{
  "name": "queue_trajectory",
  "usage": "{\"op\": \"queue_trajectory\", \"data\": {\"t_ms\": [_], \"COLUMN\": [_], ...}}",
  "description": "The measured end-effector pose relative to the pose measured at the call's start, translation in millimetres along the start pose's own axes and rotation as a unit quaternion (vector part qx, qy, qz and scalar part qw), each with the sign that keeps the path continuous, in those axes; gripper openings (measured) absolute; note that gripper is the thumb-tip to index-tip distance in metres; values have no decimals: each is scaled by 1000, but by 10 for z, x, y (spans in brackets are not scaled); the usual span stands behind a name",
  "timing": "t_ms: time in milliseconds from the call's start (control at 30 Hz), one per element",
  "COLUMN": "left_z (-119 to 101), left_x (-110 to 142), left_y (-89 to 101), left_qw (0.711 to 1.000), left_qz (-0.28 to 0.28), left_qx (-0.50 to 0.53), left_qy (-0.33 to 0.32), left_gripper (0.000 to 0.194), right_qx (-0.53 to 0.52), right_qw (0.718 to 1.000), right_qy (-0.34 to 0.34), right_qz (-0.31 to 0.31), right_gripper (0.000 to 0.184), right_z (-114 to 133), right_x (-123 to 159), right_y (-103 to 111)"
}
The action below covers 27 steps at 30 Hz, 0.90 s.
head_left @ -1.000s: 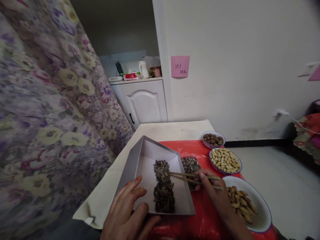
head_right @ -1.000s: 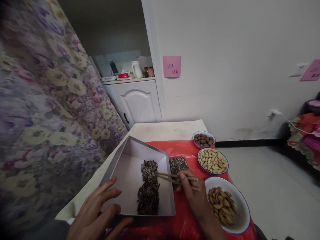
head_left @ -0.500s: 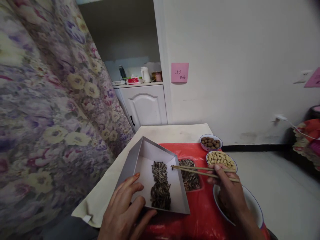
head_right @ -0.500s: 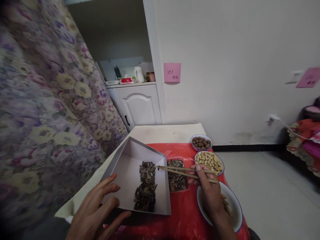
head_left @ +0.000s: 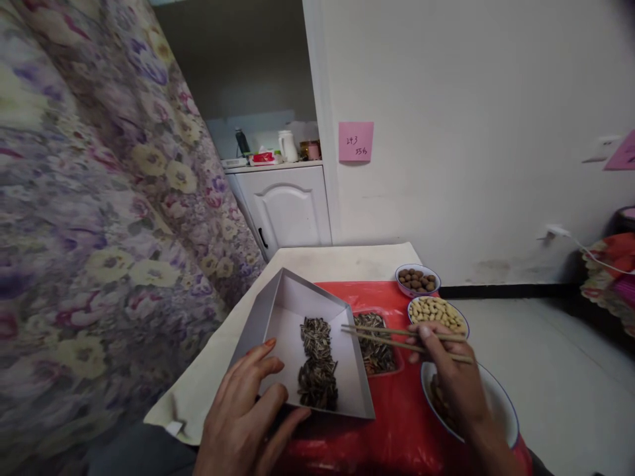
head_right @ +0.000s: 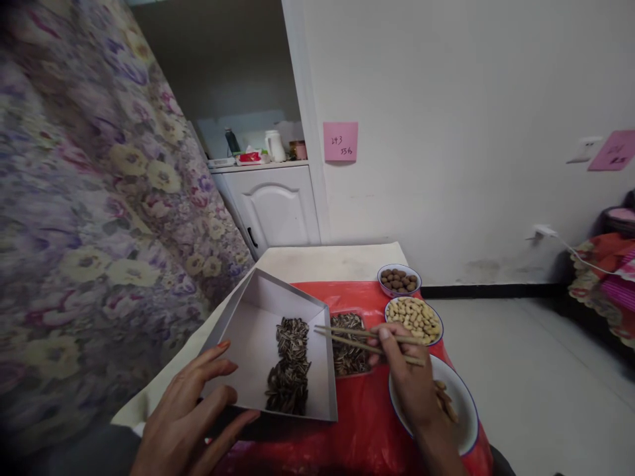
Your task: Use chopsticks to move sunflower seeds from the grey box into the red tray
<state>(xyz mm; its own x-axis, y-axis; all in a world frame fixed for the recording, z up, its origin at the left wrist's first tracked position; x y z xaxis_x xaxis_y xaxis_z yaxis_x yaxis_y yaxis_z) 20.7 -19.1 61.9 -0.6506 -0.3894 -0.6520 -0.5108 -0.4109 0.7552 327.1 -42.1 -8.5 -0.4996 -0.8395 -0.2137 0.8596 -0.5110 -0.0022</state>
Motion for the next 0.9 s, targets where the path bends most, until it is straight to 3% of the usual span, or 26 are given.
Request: {"op": "queue_trajectory", "data": {"t_ms": [100, 200, 433, 900], "left_z": [-8, -15, -43, -51], "left_x": [11, 18, 19, -6], "left_y": [-10, -21, -18, -31], "left_qw": [1000, 1000, 1000, 1000], "left_qz": [-2, -2, -2, -2], "left_qx": [5, 8, 9, 13], "left_qy": [12, 24, 27, 28], "left_gripper": [17, 17, 17, 17], "right_qx": [26, 52, 93, 85], "right_qw": [994, 988, 984, 988], "right_qy": [13, 34, 54, 42], "right_qz": [105, 143, 139, 122], "right_gripper": [32, 32, 31, 32], "right_z": [22, 20, -23, -56], "right_x": [73, 125, 139, 133], "right_y": [-289, -474, -570, -514]}}
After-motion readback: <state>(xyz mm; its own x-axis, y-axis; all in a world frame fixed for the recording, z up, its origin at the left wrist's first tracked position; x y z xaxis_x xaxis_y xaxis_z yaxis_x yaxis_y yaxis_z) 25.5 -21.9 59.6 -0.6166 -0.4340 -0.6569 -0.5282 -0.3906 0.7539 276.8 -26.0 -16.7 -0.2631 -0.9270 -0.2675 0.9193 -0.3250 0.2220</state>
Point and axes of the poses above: each hand's wrist, its own x-axis away from the middle knuckle, its own y-axis out of the back of the hand, z = x × y, the point moved 2 cm from there along -x, towards the middle knuckle, and after that the axes turned 6 degrees about x, right-handed, at the moved point
